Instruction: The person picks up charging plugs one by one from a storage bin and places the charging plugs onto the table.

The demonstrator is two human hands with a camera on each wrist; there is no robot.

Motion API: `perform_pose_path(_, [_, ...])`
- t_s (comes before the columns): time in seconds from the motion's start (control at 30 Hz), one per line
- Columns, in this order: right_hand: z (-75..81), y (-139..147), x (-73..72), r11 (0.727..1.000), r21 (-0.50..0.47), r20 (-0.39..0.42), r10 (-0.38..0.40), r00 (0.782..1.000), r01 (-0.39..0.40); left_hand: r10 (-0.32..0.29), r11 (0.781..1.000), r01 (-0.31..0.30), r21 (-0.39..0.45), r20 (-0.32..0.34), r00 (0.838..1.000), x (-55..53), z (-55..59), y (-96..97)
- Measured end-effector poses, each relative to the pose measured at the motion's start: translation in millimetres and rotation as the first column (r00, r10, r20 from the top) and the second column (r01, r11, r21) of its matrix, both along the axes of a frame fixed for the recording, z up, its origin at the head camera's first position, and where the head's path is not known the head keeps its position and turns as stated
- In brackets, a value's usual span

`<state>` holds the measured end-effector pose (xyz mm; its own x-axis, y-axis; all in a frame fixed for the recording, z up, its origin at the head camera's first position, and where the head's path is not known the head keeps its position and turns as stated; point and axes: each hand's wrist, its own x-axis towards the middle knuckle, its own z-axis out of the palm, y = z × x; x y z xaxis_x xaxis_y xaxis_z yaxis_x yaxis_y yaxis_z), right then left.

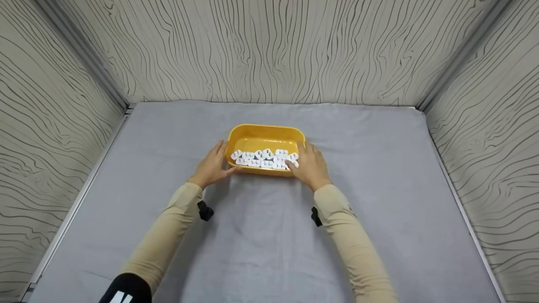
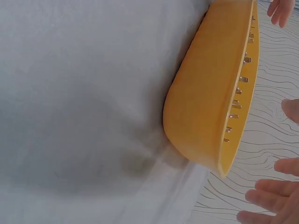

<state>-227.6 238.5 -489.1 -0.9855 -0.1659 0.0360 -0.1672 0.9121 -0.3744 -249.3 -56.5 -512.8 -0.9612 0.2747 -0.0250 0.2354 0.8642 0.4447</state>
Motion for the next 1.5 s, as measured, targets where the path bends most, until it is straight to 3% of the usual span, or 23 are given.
perform_pose_path(0.27, [-5.9,0.4,-1.0,1.0,-0.019,0.012,0.012,1.0,-0.012,0.033,0.99,-0.05,0.129,0.129,0.991,-4.7,-10.6,0.6])
perform_pose_path(0.47, [-11.1,-2.3,-1.2,0.998,-0.056,-0.037,-0.015,0.999,0.013,0.039,0.956,-0.088,0.28,0.179,0.983,-8.3,-18.7,-1.7])
perform_pose_path(0.57, [-14.7,-2.4,-1.2,0.996,-0.074,-0.038,-0.043,0.998,0.04,0.026,0.919,-0.101,0.381,0.199,0.98,-11.3,-22.9,-2.6])
perform_pose_path(0.7, [-20.3,-0.1,-1.9,0.992,-0.11,-0.004,-0.06,0.998,0.059,0.034,0.846,-0.165,0.507,0.257,0.966,-15.3,-26.4,-3.2])
perform_pose_path(0.87, [-27.0,1.6,-2.0,0.981,-0.173,0.057,-0.082,0.995,0.091,0.073,0.769,-0.272,0.579,0.343,0.937,-19.2,-28.3,-3.1])
perform_pose_path(0.97, [-28.9,0.8,-2.4,0.976,-0.194,0.07,-0.092,0.993,0.104,0.092,0.744,-0.305,0.594,0.361,0.928,-20.2,-29.2,-2.3])
perform_pose_path(1.03, [-29.1,-0.2,-3.4,0.972,-0.211,0.063,-0.092,0.994,0.104,0.095,0.739,-0.301,0.603,0.35,0.932,-20.7,-29.5,-1.5])
perform_pose_path(1.17, [-27.8,-1.2,-6.9,0.965,-0.24,0.054,-0.096,0.994,0.106,0.092,0.747,-0.277,0.604,0.319,0.943,-21.4,-28.4,0.2])
perform_pose_path(1.27, [-26.1,-0.9,-9.5,0.958,-0.258,0.062,-0.11,0.992,0.122,0.084,0.753,-0.272,0.599,0.323,0.943,-24.0,-30.1,-0.6])
perform_pose_path(1.37, [-24.6,-0.3,-10.7,0.953,-0.271,0.069,-0.123,0.99,0.137,0.072,0.759,-0.268,0.594,0.332,0.941,-29.3,-38.8,-4.7])
perform_pose_path(1.4, [-24.2,-0.2,-10.7,0.952,-0.271,0.072,-0.126,0.989,0.141,0.048,0.748,-0.237,0.62,0.305,0.951,-35.3,-51.4,-8.3])
perform_pose_path(1.5, [-24.5,0.1,-11.1,0.955,-0.264,0.065,-0.123,0.99,0.136,0.036,0.738,-0.254,0.625,0.339,0.94,-39.0,-55.6,-12.6])
